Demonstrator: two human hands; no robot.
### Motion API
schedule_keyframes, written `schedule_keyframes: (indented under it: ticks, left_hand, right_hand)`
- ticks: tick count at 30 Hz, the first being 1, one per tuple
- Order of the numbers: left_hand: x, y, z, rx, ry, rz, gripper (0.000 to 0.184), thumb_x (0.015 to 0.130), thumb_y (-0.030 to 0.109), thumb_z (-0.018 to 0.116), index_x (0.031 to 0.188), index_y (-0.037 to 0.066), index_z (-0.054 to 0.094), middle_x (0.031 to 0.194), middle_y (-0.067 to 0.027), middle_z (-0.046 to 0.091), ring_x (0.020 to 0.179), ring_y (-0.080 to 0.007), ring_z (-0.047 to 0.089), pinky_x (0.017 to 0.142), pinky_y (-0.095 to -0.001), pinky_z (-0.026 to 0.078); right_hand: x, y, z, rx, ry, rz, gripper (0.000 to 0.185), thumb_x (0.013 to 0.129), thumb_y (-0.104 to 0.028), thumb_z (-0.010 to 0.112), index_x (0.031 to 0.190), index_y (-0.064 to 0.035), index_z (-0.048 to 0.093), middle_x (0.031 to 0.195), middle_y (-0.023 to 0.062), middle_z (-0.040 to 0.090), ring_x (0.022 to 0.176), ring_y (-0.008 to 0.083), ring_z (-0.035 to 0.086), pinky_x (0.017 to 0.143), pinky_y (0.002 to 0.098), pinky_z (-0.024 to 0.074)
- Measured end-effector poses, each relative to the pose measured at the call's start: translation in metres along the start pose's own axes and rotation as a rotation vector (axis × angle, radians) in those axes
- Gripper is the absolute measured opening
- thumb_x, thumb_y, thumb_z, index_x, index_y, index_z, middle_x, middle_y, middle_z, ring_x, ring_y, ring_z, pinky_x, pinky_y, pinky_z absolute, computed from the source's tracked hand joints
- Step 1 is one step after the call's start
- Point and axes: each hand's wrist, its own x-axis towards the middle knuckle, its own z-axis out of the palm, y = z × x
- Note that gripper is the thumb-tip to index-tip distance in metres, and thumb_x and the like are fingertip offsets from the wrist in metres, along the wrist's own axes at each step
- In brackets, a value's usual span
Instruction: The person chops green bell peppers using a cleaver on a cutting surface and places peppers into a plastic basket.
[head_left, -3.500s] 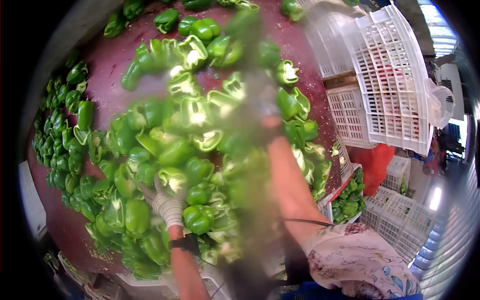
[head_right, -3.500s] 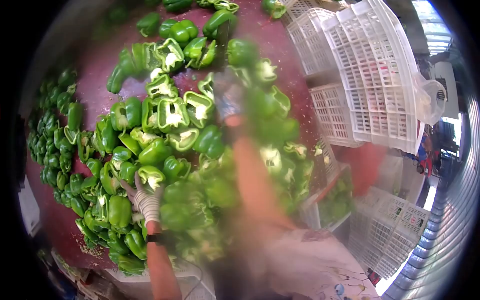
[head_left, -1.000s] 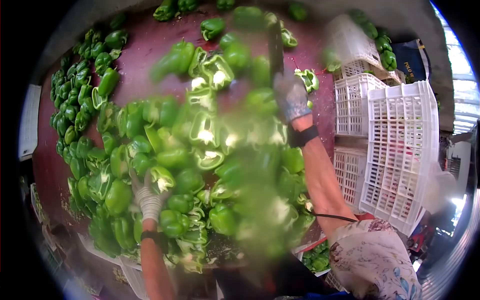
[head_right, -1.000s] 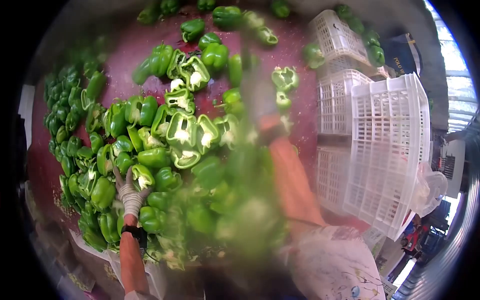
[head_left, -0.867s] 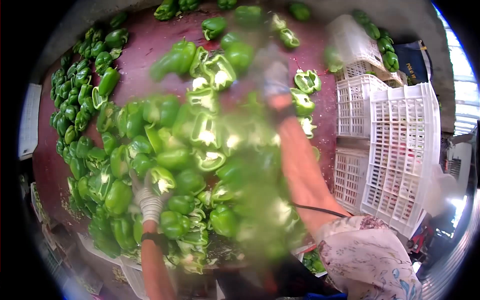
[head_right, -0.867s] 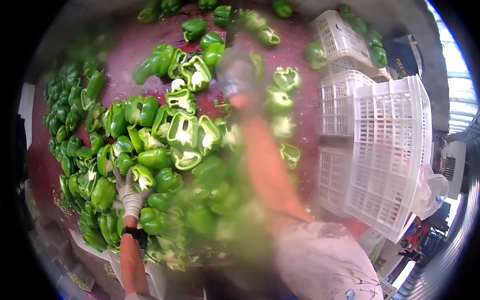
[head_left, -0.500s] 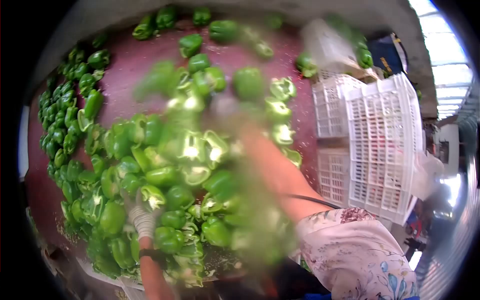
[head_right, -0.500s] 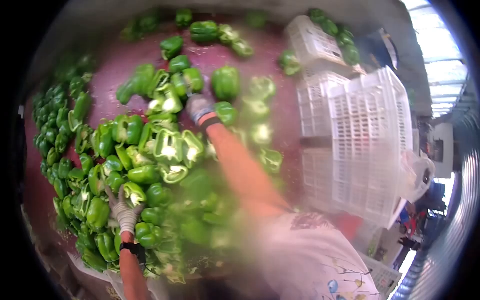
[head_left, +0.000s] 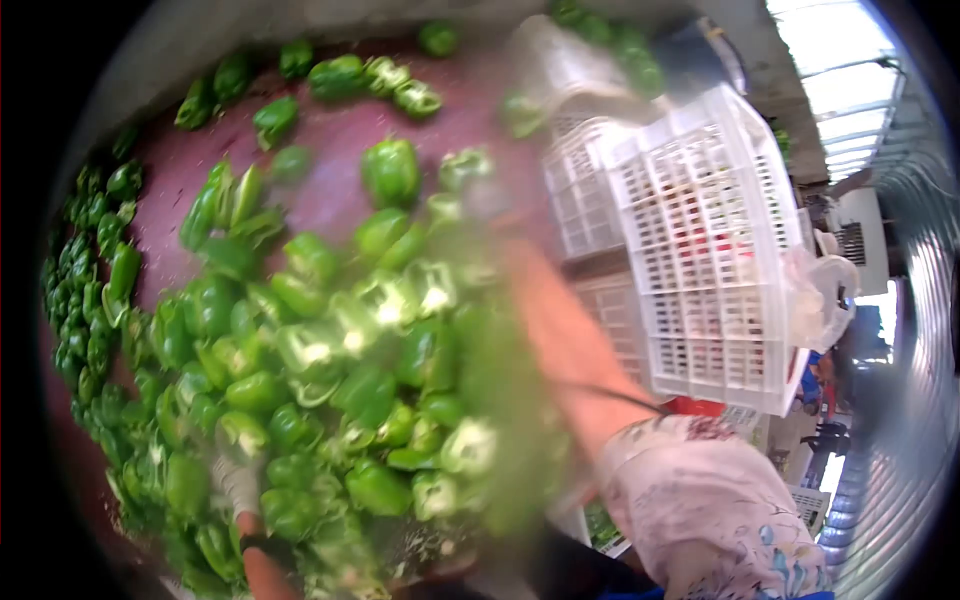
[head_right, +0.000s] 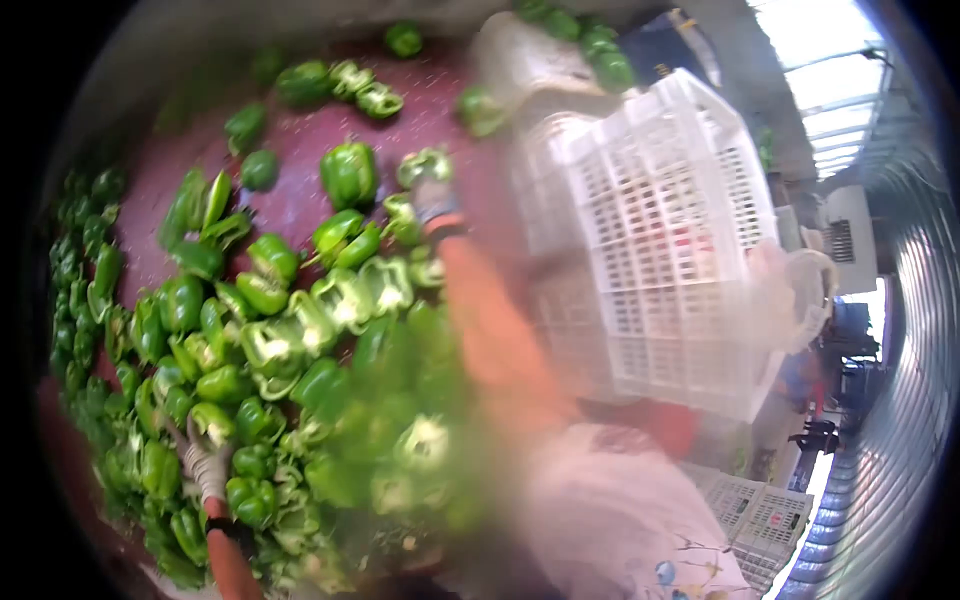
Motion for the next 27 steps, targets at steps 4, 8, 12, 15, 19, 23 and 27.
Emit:
schedule_keyframes:
  ticks: [4,8,12,15,19,23,27]
  left_hand:
    - [0.001,0.016,-0.029,0.027,-0.123,-0.135,0.104,0.048,0.02,0.086,0.141,0.025,0.039,0.159,-0.0043,0.007,0.132,-0.0373,0.034,0.104,-0.0445,0.037]
    - [-0.003,0.05,-0.078,0.09,-0.253,-0.208,0.1,0.053,0.023,0.084,0.142,0.017,0.04,0.158,-0.0093,0.01,0.137,-0.0361,0.03,0.106,-0.0412,0.036]
    - [0.018,0.018,-0.066,-0.047,-0.377,-0.077,0.099,0.057,0.025,0.085,0.143,0.012,0.037,0.157,-0.0159,0.012,0.137,-0.0381,0.031,0.107,-0.0399,0.036]
    - [0.047,0.077,-0.141,0.261,-0.583,0.022,0.063,0.067,0.029,0.078,0.122,0.005,0.057,0.128,-0.0233,0.051,0.112,-0.038,0.055,0.094,-0.0429,0.046]
    - [0.105,0.169,-0.141,0.262,-0.339,0.235,0.029,0.079,0.029,0.066,0.09,0.002,0.069,0.088,-0.0204,0.068,0.081,-0.0352,0.066,0.076,-0.0405,0.052]
    - [0.151,0.303,-0.107,-0.243,0.0,0.61,0.019,0.087,0.017,0.062,0.1,0.004,0.065,0.102,-0.0159,0.065,0.089,-0.0318,0.063,0.079,-0.0384,0.049]
    - [0.221,0.399,-0.009,-0.439,-0.007,0.775,0.032,0.085,0.018,0.063,0.115,0.006,0.061,0.122,-0.0154,0.059,0.101,-0.0321,0.061,0.087,-0.0382,0.047]
  right_hand:
    - [0.018,-0.025,0.127,0.075,0.319,-0.327,0.022,0.084,-0.017,0.054,0.097,-0.0086,0.069,0.083,0.0129,0.07,0.069,0.0264,0.068,0.061,0.0401,0.0545]
    - [-0.058,-0.073,0.004,-0.043,-0.117,-0.325,0.043,0.085,-0.022,0.053,0.127,-0.017,0.056,0.083,0.0151,0.068,0.07,0.0297,0.067,0.062,0.0432,0.0543]
    - [-0.077,-0.024,0.013,0.101,0.166,-0.105,0.041,0.086,-0.018,0.052,0.126,-0.0101,0.053,0.085,0.0166,0.067,0.073,0.0323,0.067,0.063,0.0449,0.0541]
    - [-0.076,0.001,0.058,0.172,0.248,0.191,0.04,0.087,-0.016,0.051,0.125,-0.0052,0.052,0.087,0.0177,0.067,0.076,0.0343,0.067,0.063,0.0464,0.054]
    - [-0.09,0.035,0.127,0.065,0.193,0.476,0.045,0.087,-0.013,0.05,0.13,-0.001,0.047,0.088,0.0192,0.066,0.078,0.0357,0.067,0.064,0.0473,0.0537]
    - [-0.121,0.022,0.114,-0.081,0.122,0.417,0.049,0.085,-0.009,0.051,0.133,0.0022,0.043,0.089,0.0207,0.066,0.078,0.0356,0.067,0.063,0.0461,0.0536]
    - [-0.101,0.061,0.176,-0.008,0.13,0.344,0.048,0.084,-0.009,0.05,0.129,0.0044,0.047,0.085,0.0187,0.064,0.068,0.0314,0.065,0.055,0.044,0.0516]
